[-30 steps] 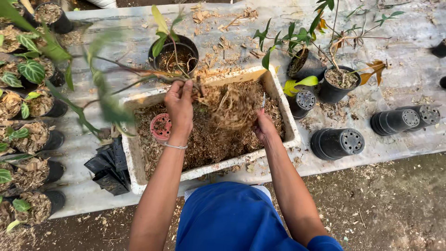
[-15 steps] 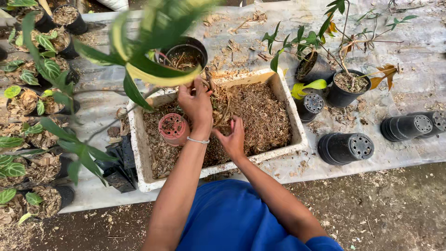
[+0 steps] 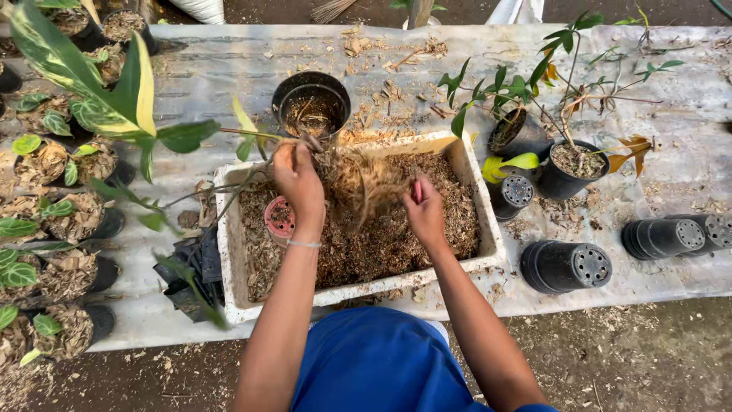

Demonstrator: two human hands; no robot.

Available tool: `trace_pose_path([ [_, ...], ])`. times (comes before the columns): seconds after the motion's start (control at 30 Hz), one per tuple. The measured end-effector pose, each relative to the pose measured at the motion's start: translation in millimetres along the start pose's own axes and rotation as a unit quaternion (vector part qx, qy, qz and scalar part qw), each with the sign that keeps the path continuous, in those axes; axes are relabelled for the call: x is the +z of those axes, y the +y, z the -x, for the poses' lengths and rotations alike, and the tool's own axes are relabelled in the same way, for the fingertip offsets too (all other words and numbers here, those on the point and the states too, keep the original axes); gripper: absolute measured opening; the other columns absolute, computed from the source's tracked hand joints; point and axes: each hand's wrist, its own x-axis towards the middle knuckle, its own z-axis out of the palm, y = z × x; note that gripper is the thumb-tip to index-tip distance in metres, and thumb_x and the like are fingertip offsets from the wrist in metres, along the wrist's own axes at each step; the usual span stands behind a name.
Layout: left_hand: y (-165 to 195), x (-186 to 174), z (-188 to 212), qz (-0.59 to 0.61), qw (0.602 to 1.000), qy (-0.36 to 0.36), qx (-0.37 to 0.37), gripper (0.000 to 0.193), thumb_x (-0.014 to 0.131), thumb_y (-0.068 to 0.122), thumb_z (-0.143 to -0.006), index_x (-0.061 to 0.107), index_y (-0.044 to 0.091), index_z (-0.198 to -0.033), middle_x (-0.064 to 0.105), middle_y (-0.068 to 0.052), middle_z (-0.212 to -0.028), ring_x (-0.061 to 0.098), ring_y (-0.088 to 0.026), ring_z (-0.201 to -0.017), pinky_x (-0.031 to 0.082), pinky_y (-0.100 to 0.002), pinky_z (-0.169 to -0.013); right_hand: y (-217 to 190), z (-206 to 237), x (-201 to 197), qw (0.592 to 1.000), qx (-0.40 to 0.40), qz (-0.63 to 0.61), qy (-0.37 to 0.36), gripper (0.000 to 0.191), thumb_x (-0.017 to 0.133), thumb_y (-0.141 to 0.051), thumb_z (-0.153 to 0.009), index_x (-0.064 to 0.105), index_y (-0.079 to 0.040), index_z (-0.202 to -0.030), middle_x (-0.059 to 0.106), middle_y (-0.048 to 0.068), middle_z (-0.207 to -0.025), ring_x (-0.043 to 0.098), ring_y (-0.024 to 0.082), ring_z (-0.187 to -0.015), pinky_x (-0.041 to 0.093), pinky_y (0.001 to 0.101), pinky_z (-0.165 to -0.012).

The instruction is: The person plants a small plant into the ground using a small knife to dig and pat the soil. They then walk to a workbench, pick up two potted plants, and repot one into a larger container filled with soil.

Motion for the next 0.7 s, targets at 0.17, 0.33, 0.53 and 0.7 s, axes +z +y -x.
trace_pose_path([
  [0.17, -2, -19, 32, -0.221, 0.950, -0.135, -0.171, 0.045, 0.060, 0.008, -0.095, 0.047, -0.003, -0.137, 0.061, -0.016, -0.121, 0.057, -0.035, -0.090, 0.046, -0.049, -0.078, 20, -4, 5, 0.999, 0.023, -0.015, -0.030, 0.008, 0.058, -0.003, -0.095, 0.054, -0.010, -0.095, 0.049, 0.001, -0.082, 0.048, 0.011, -0.069, 0.046, 0.0265, -0.061],
  [0.33, -51, -25, 94, -0.346, 0.905, -0.173, -0.179, 0.051, 0.065, 0.000, -0.092, 0.048, -0.006, -0.140, 0.059, -0.023, -0.125, 0.061, -0.042, -0.117, 0.048, -0.053, -0.097, 40, 2, 3, 0.994, 0.103, -0.013, 0.041, 0.032, 0.070, -0.008, -0.099, 0.040, -0.006, -0.091, 0.041, 0.004, -0.082, 0.040, 0.014, -0.071, 0.043, 0.0290, -0.062],
  [0.53, -91, -7, 136, -0.117, 0.913, -0.232, -0.315, 0.041, 0.074, 0.015, -0.088, 0.059, 0.002, -0.124, 0.071, -0.008, -0.110, 0.067, -0.018, -0.096, 0.053, -0.033, -0.084, 33, 17, 2, 0.998, 0.035, -0.048, -0.030, 0.025, 0.066, -0.004, -0.091, 0.056, -0.006, -0.113, 0.064, 0.000, -0.107, 0.060, 0.012, -0.096, 0.050, 0.0281, -0.084],
  [0.7, -86, 5, 120, -0.103, 0.900, -0.262, -0.332, 0.023, 0.066, 0.017, -0.097, 0.073, 0.001, -0.111, 0.072, -0.007, -0.101, 0.063, -0.015, -0.089, 0.050, -0.029, -0.080, 32, 9, -6, 0.993, 0.101, 0.066, -0.001, 0.026, 0.075, -0.019, -0.092, 0.062, 0.000, -0.104, 0.068, 0.017, -0.101, 0.066, 0.022, -0.089, 0.059, 0.0349, -0.079],
])
